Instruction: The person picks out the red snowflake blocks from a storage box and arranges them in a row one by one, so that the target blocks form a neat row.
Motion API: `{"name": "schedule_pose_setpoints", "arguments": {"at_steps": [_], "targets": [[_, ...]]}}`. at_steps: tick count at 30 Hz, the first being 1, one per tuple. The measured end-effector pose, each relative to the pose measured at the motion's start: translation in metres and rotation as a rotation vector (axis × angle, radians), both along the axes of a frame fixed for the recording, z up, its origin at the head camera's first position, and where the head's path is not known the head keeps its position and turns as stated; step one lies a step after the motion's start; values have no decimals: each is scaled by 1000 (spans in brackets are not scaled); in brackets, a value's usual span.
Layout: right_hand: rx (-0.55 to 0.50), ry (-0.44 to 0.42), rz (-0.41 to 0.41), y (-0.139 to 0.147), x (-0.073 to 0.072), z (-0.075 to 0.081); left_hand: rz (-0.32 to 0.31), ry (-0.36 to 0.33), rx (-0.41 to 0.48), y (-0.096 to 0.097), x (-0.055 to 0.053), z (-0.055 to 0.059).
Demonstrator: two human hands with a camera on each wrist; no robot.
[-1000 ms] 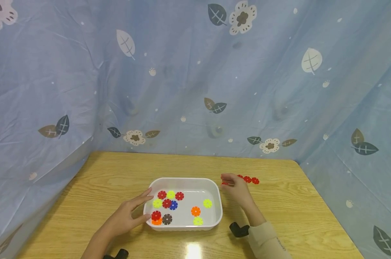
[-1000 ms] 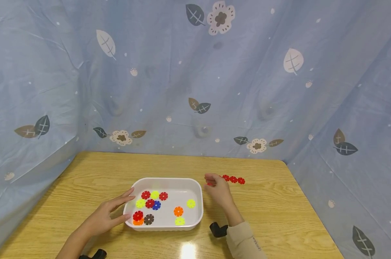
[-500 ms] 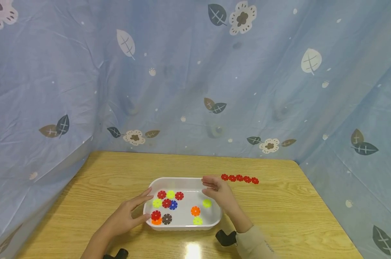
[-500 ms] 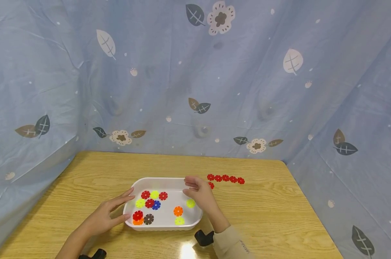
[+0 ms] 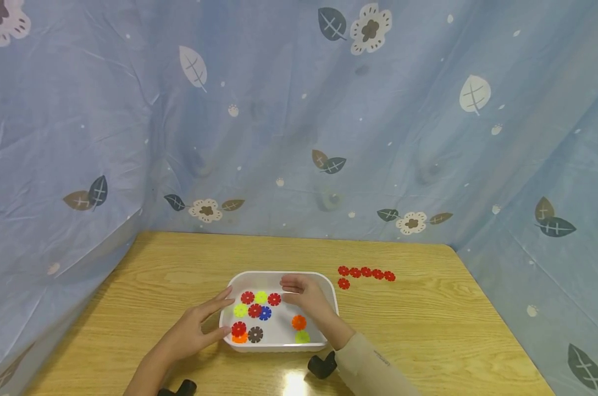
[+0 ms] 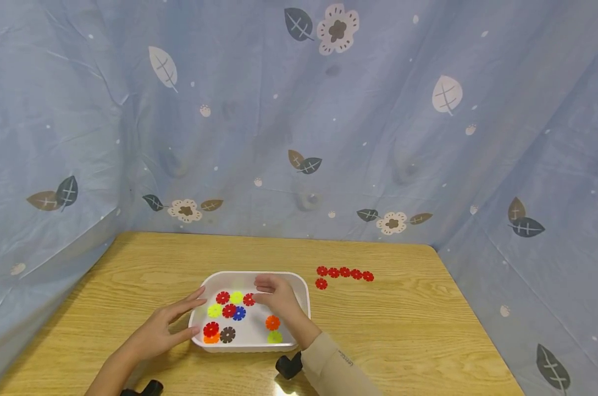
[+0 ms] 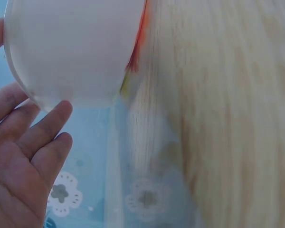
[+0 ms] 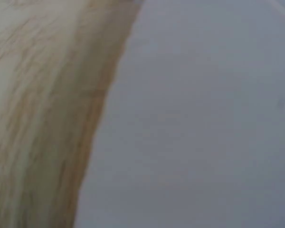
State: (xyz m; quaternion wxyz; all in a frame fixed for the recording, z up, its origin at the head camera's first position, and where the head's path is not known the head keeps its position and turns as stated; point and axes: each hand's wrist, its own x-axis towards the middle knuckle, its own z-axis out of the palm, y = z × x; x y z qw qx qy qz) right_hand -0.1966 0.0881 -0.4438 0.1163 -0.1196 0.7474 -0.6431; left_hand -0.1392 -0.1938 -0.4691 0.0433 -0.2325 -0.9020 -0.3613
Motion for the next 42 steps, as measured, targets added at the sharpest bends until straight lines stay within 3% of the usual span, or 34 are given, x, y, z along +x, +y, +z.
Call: {"name": "schedule_pose_setpoints", "arguments": {"at_steps": [4,12,15,21,28,36,42], "targets": [[24,-25,-14,-8,-3,-4,-5,18,-4,0,0,-2],[151,-27,-45,-22,-11,-8,-3,-13,7,1,0,0],[190,-5,-51,-25,-13,-14,-4,-21,12,1,-1,1],[386,36,-45,-29,-13,-22,-7,-24,19,1,-1,2],[540,132,-6,-32,-12,-26,-4,-40,24,0,-1,1],[650,237,10,-35,-12,-29,-2,-27,14,0,-1,3],[709,224,53,-35,-10,-29,-4,-34,17,1,0,2]]}}
